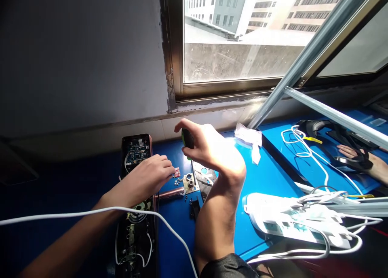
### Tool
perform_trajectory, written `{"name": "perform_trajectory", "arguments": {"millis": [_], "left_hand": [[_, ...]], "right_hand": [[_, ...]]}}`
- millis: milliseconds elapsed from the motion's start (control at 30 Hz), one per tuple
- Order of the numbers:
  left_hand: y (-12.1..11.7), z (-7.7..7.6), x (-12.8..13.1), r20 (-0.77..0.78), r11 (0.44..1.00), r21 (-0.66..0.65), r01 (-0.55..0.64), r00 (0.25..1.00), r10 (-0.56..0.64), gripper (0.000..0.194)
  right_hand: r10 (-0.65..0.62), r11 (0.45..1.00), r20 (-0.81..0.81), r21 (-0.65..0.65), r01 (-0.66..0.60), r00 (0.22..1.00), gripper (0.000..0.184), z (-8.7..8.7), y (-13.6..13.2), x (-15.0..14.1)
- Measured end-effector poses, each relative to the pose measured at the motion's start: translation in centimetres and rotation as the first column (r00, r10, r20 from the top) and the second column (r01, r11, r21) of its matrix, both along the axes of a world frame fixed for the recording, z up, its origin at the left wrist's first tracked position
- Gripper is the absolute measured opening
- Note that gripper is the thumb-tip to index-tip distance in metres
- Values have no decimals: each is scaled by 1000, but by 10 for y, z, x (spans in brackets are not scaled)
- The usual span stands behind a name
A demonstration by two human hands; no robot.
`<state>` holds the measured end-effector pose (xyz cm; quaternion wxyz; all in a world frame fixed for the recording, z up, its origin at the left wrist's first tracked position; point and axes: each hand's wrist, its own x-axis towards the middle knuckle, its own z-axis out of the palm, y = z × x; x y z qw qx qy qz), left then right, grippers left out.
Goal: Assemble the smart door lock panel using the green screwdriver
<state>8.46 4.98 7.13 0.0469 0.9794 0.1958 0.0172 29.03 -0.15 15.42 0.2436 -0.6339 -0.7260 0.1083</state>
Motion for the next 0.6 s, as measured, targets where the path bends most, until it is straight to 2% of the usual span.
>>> {"name": "perform_trajectory", "arguments": {"millis": [133,233,300,367,400,467,500,533,600], "left_hand": [[1,-8,17,-138,999,18,31,990,-28,21],[2,-9,21,-151,999,-7,42,988,-43,17],[3,-5,16,-60,996,-87,37,997,-42,10],[6,3,6,125,970,-242,1,992,30,10],[8,7,-2,250,936,-352,-31,960,126,17],[13,16,-18,399,808,-580,-106,827,395,21],[15,20,-27,407,718,-683,-136,745,528,22],[18,23,-36,391,636,-761,-130,691,609,28],[25,26,-53,362,530,-842,-99,624,692,42]], "right_hand": [[2,999,15,47,-3,1000,38,-2,-5,8],[11,999,0,43,-11,1000,38,-2,-7,10],[25,999,-36,32,-24,999,38,0,-8,10],[41,999,-91,22,-39,995,38,3,-9,10],[47,999,-119,22,-45,992,39,4,-9,9],[52,998,-167,37,-47,985,42,6,-8,7],[58,997,-190,55,-48,980,42,7,-7,5],[67,996,-220,77,-51,973,43,7,-6,3],[106,987,-298,146,-64,949,43,6,-1,-3]]}}
